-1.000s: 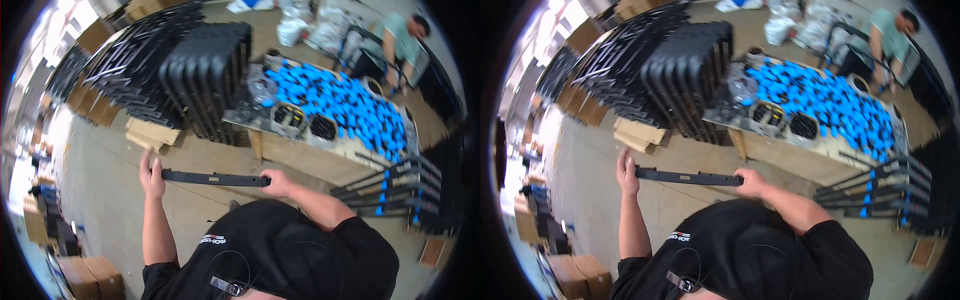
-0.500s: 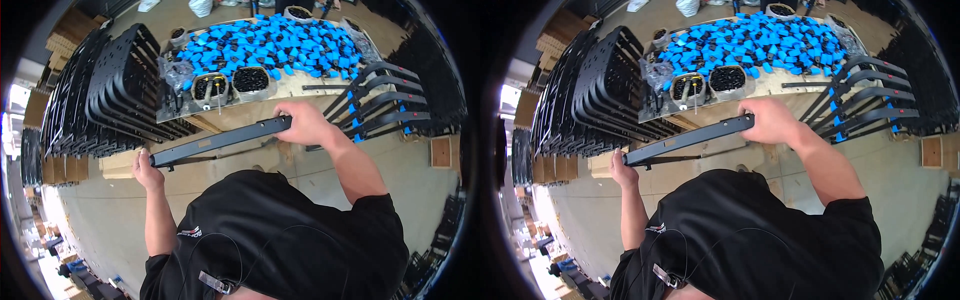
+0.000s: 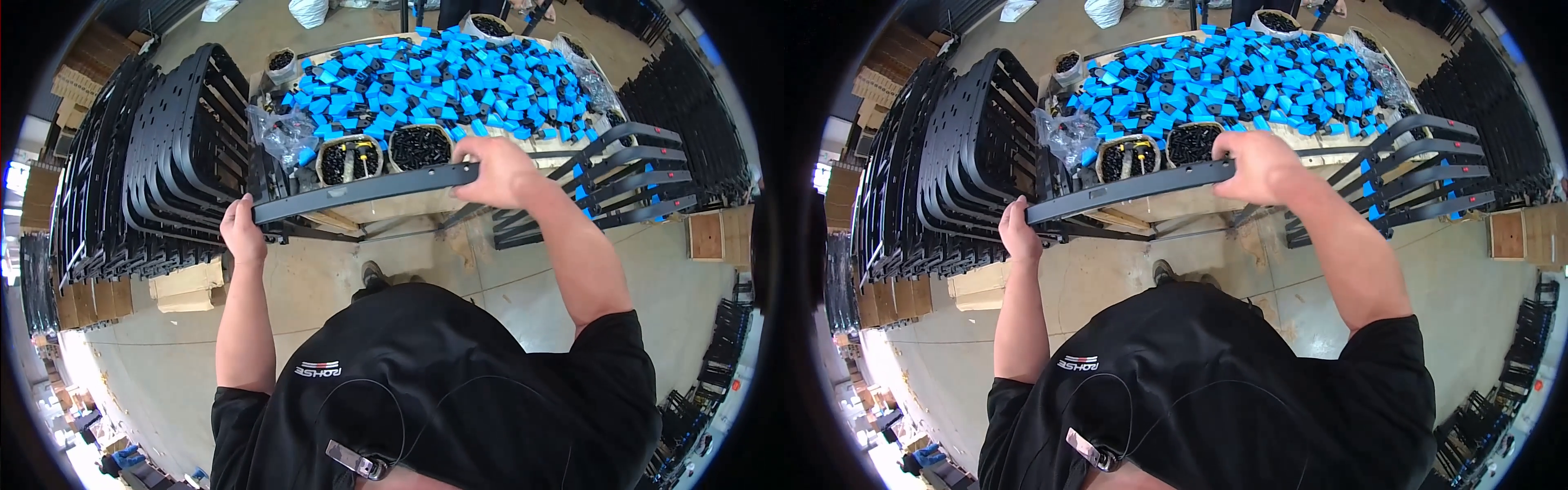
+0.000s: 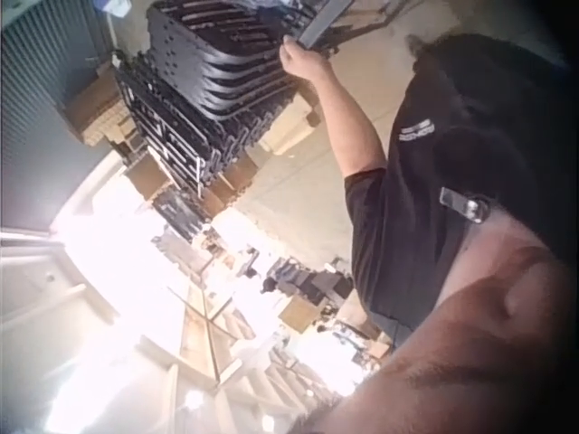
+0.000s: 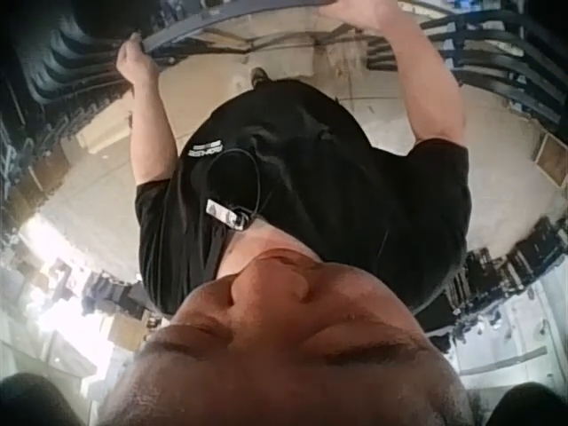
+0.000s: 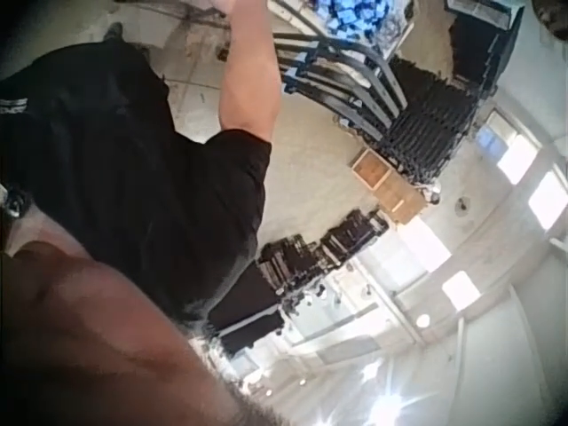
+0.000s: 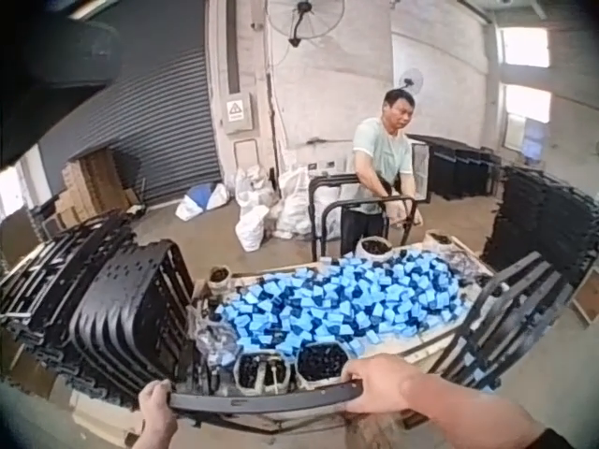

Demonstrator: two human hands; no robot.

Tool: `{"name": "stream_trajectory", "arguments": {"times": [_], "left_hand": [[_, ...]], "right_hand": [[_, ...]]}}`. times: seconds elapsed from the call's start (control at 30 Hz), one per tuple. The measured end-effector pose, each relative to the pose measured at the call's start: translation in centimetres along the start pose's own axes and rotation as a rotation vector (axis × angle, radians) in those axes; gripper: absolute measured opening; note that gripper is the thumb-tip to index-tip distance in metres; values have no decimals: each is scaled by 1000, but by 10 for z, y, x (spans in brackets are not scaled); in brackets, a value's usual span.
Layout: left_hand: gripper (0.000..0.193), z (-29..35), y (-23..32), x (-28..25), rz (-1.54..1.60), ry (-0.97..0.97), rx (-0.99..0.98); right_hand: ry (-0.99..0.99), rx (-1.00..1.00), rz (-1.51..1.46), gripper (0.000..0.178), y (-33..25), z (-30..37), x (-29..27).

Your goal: Assemble metal furniture frames by attaching plastic end caps and tightening components with a hand tool.

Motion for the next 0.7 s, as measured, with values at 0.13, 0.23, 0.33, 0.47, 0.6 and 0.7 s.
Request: {"name": "stream_trajectory", "arguments": {"times": [0.13, 0.23, 0.33, 0.47, 0.6, 0.7], "left_hand": [[36, -31, -10, 37, 34, -125, -14], [41, -39, -11, 75, -88, -231, 24], [41, -41, 6, 86, -100, -311, 48], [42, -50, 1, 67, -128, -329, 40], [42, -63, -2, 56, -103, -245, 37], [43, -68, -9, 52, -27, -227, 65]], "right_hand": [[162, -119, -19, 45, 13, -42, -18], [171, 6, 96, 44, 33, -69, -24], [167, 65, 204, 42, 41, -75, -25], [194, 44, 187, 38, 12, -79, -20], [160, 13, 138, 38, 8, -88, -8], [251, -71, 118, 39, -2, -93, -13]]}}
Point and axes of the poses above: each hand's wrist, its own z-axis away from the middle knuckle, its own x-axis out of the palm, y = z × x, the point moved 8 cm from there along -z, towards the middle knuckle, and after that the axes turned 7 degrees about x, right-handed, at the moved point
